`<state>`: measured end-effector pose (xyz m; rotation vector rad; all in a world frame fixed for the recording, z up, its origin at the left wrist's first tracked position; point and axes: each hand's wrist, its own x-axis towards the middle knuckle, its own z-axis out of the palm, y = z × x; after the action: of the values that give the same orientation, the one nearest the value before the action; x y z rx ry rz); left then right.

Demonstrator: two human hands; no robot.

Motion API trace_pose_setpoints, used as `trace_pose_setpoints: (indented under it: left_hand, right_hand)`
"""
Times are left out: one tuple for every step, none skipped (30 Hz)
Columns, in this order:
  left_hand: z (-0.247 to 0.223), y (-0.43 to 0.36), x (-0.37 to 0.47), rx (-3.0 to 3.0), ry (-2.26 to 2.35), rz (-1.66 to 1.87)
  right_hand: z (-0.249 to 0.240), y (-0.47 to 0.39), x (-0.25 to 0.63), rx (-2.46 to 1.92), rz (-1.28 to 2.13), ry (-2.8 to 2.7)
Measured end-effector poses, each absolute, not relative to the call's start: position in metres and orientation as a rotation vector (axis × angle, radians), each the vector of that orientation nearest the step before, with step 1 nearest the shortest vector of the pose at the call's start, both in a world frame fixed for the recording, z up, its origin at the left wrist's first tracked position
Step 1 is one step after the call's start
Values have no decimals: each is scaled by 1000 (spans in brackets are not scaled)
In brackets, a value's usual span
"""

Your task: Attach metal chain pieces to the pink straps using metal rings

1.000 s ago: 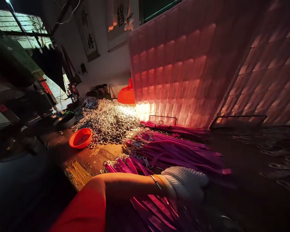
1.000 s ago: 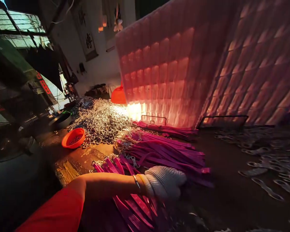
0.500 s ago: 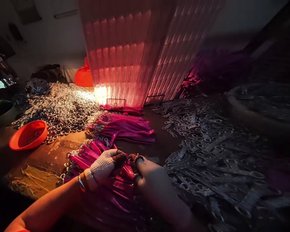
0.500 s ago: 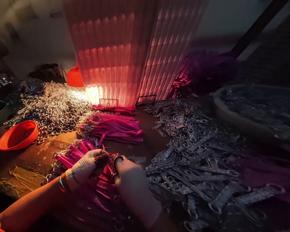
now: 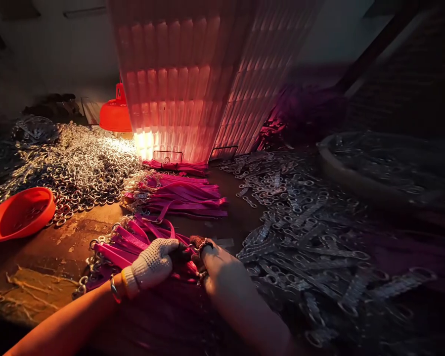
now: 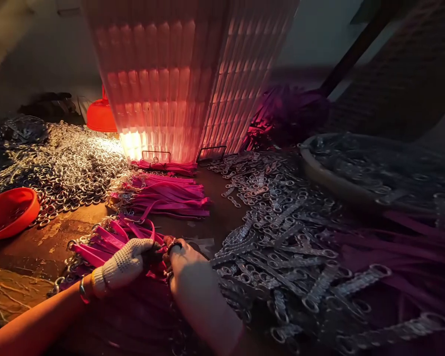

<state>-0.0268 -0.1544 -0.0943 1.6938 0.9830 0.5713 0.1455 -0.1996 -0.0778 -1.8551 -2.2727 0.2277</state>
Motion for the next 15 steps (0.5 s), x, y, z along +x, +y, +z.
trace_pose_setpoints:
  left_hand:
    - [-93,-154,-27,1649,983,598]
    - [-92,-154,-27,1634,989,619]
    - [-92,-154,-27,1638,992,634]
    - [-93,-155,-27,1641,994,652]
    - [-96,-157,-27,1650,998,667]
    - [-99,-158,-27,1665,1006,677]
    - [-102,-159,-27,1684,1017,680]
    - [-105,-160,-27,1710,1031,677]
    - [-108,-161,-27,1740,1048,666]
    - [-111,-161,-27,1774,1066,649]
    - [-112,-161,-27,1805,1082,626]
    - [-112,-160,-26,1829,1094,603]
    - [-110,-159,-26,1840,1095,577]
    - [-108,-157,-26,1839,1081,549]
    - [-105,-155,-25,1831,1051,525]
  right_hand:
    - [-72,-198,144,-1899,267,-2325]
    - [-66,-196,143,-1957,300,-2368]
    - [-61,-194,141,-2024,326,-2393]
    - [-57,-191,140,-2090,343,-2404]
    - [-54,-189,139,-2136,344,-2404]
    - [-53,-188,138,-2151,332,-2412]
    - [-53,-187,138,-2138,316,-2435]
    - [-55,-186,139,-2100,296,-2475]
    - [-57,-186,140,-2043,273,-2526]
    - [-60,-186,142,-1978,246,-2580]
    - [-63,-186,144,-1919,216,-2627]
    - [-65,-187,145,-1869,185,-2662]
    - [-67,-188,146,-1830,152,-2682]
    - [-69,-189,147,-1801,126,-2691]
    - [-70,-192,146,-1790,109,-2688]
